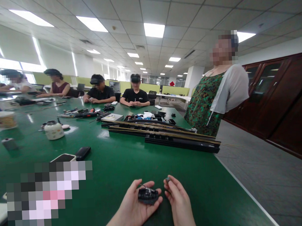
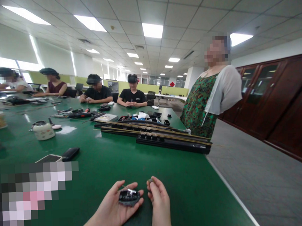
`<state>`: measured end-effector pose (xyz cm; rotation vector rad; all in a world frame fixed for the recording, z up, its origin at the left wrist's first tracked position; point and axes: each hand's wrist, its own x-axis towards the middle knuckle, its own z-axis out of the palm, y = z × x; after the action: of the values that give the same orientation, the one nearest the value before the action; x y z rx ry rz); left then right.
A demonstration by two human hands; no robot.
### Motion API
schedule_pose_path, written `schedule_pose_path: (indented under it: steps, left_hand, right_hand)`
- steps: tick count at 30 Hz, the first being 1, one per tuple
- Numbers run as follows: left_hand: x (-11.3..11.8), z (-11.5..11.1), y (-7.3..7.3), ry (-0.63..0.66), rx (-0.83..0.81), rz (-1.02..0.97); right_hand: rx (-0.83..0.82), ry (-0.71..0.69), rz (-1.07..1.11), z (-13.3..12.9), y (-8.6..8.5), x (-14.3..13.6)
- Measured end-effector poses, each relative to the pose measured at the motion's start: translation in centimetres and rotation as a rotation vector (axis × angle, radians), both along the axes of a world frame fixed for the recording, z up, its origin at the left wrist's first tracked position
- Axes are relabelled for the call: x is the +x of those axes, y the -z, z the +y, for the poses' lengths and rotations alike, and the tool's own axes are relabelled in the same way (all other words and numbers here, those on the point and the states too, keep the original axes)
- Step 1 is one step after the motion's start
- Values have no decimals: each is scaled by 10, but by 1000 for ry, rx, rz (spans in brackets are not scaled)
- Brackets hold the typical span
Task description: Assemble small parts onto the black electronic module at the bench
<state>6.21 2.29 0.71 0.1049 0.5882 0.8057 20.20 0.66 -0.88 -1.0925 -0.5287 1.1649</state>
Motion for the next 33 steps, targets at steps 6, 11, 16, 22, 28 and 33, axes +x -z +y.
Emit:
schedule_pose_path:
  steps: [6,11,16,22,28,33]
  left_hand:
    - [0,-1,-1,-6,-2,-13]
    - [0,-2,-4,-5,2,-6]
    - [1,-1,-5,-11,-4,12]
    - [2,-3,-5,-20,6,29]
    - [0,-1,-2,-2,21,9]
    - [0,0,2,-5,29,-23]
  right_hand:
    - [14,16,79,0,-2,0]
    - [27,16,63,0,-1,2]
    - [28,10,42,-1,-2,1]
    - [12,10,22,-1,-4,-1]
    - [44,-23,-76,-1,-3,-1]
    - [145,-82,-274,-3,-5,-4]
